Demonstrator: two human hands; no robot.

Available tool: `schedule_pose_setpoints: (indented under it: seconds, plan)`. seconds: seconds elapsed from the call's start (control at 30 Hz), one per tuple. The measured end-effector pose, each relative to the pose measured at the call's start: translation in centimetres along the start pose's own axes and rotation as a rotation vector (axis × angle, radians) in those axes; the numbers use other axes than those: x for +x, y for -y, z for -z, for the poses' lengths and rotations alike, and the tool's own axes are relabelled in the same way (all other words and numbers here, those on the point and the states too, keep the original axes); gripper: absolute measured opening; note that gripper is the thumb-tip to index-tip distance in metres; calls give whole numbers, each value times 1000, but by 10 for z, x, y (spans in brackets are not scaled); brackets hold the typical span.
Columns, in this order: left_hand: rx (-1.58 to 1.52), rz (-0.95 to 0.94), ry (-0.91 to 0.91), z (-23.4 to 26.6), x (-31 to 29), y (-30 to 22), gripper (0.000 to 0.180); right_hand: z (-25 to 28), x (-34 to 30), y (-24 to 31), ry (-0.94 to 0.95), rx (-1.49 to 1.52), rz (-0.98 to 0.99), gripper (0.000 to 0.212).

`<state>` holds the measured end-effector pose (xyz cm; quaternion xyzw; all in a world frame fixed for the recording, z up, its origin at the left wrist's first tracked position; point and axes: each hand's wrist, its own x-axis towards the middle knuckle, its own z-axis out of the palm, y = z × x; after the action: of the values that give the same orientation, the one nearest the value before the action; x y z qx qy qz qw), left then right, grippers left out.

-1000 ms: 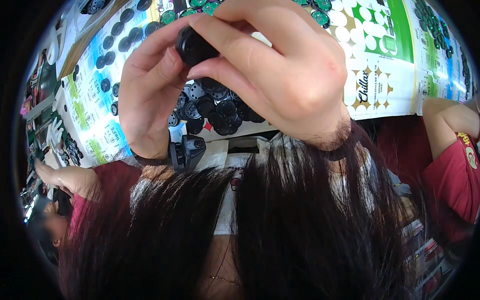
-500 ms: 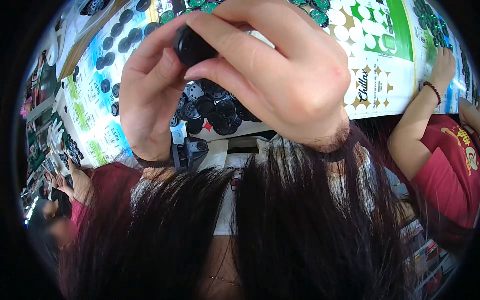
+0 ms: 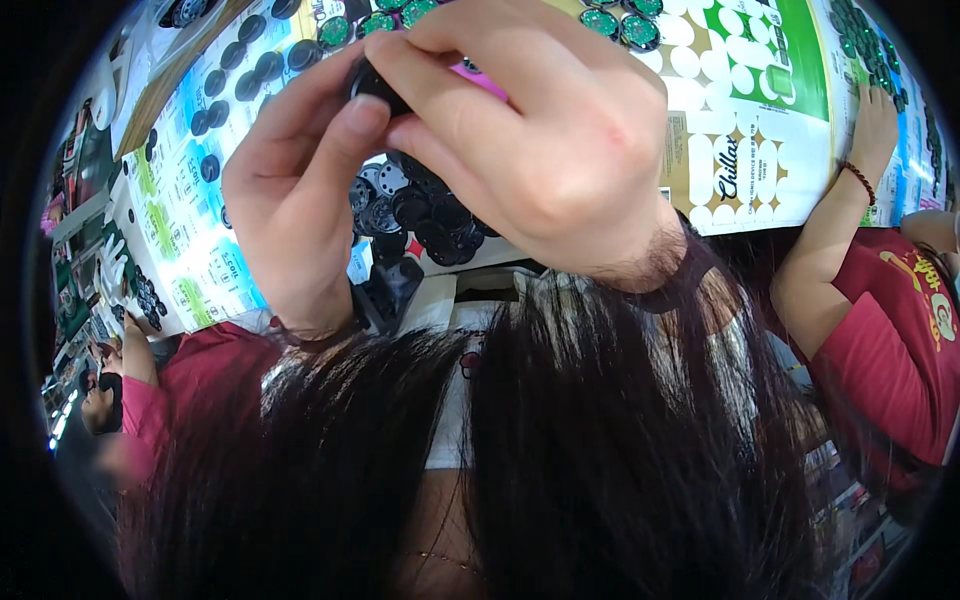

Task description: Assembling small circular electronic components by snapping together plastic housings and internal circuit boards.

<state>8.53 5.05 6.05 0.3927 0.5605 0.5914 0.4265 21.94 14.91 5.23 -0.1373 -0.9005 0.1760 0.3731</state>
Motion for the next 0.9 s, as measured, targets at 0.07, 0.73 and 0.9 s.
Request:
schedule_pose_setpoints:
  seconds: [0.07, 0.73, 0.9]
  plan:
    - [20, -27, -81, -4, -1, 3, 29, -5, -2, -1, -31, 11, 8, 45]
    - [916, -24, -399, 112, -26, 61, 32, -8, -37, -25, 262, 122, -582, 26]
    - [1334, 57, -129, 120, -39, 66, 44, -39, -34, -18, 411, 22, -281, 28]
